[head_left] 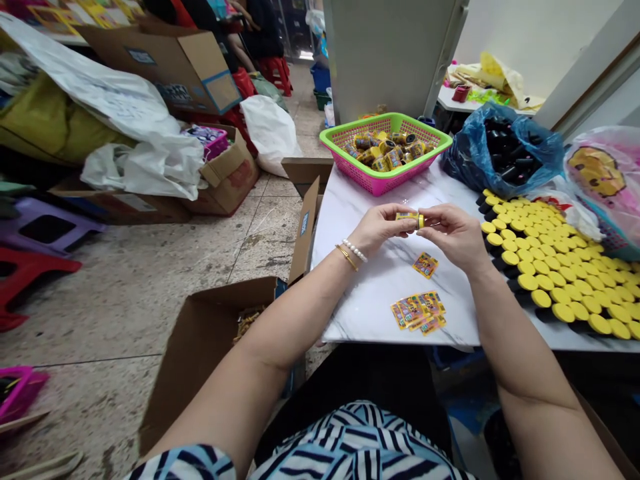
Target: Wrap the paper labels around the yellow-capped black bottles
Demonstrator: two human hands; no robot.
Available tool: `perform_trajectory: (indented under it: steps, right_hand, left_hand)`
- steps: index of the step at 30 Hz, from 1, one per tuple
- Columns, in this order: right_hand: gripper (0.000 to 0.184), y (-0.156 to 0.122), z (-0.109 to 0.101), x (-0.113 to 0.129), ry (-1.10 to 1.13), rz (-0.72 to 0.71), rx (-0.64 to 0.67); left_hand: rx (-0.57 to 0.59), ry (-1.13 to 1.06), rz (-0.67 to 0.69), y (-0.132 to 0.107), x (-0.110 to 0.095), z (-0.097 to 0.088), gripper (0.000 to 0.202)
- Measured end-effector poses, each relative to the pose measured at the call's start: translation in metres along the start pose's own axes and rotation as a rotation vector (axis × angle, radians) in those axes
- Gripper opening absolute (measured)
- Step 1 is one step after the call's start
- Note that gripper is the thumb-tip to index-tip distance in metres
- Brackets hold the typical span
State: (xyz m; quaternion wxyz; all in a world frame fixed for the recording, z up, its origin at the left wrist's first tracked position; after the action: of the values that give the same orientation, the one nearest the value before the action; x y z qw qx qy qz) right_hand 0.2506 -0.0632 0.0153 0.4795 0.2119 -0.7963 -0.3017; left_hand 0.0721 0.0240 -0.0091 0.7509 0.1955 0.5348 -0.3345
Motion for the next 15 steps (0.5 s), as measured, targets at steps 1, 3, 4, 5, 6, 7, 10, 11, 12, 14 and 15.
perform_trajectory:
  steps: [1,3,4,5,6,7,10,11,12,14,15]
  right_hand:
    - [0.034,0.0,0.002,0.0,0.0,-0.001,0.012]
    - [0.034,-0.001,0.003,-0.002,-0.017,-0.013,-0.001]
    - [0.034,-0.002,0.003,-0.003,-0.03,-0.024,-0.019]
    - [0.035,-0.002,0.004,-0.004,-0.043,-0.034,-0.034]
    - [0.035,-0.002,0.004,-0.005,-0.052,-0.042,-0.044]
    - [0.034,-0.003,0.004,-0.005,-0.056,-0.047,-0.047]
    - [0.03,-0.004,0.008,-0.004,-0.093,-0.076,-0.038]
    - [0.028,-0.004,0.009,-0.003,-0.121,-0.1,-0.034]
    - [0.026,-0.004,0.011,-0.002,-0.153,-0.128,-0.028]
    - [0.023,-0.004,0.014,0.0,-0.195,-0.175,-0.015]
    - [0.023,-0.004,0.014,0.0,-0.197,-0.184,-0.015]
  left_hand:
    - [0.006,0.004,0.001,0.0,0.001,0.0,0.052]
    - [0.033,-0.002,-0.015,0.0,0.001,0.001,0.056]
    - [0.047,-0.008,-0.03,0.0,0.0,0.0,0.058]
    - [0.055,-0.011,-0.042,0.0,0.0,0.0,0.06]
    - [0.056,-0.008,-0.051,-0.001,-0.001,-0.001,0.06]
    - [0.048,0.001,-0.054,-0.001,-0.001,-0.002,0.058]
    - [0.014,0.056,-0.028,-0.001,-0.003,-0.005,0.052]
    - [0.009,0.078,-0.017,-0.002,-0.003,-0.005,0.051]
    - [0.007,0.096,-0.008,-0.002,-0.002,-0.005,0.051]
    - [0.008,0.094,-0.006,-0.002,-0.003,-0.004,0.05]
    - [0.007,0.063,-0.018,-0.002,-0.003,-0.004,0.051]
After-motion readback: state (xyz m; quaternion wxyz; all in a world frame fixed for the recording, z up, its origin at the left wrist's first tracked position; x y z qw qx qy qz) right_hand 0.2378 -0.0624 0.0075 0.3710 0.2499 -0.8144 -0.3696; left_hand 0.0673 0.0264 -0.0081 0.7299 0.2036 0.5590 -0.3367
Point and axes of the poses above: each hand's wrist, its own y-axis towards the middle knuckle, its own z-axis out of the palm, x = y × z, the point moved 2 cm from there along y, towards the middle knuckle, and after that the axes turned 12 degrees about -z, right-handed, at the moved point
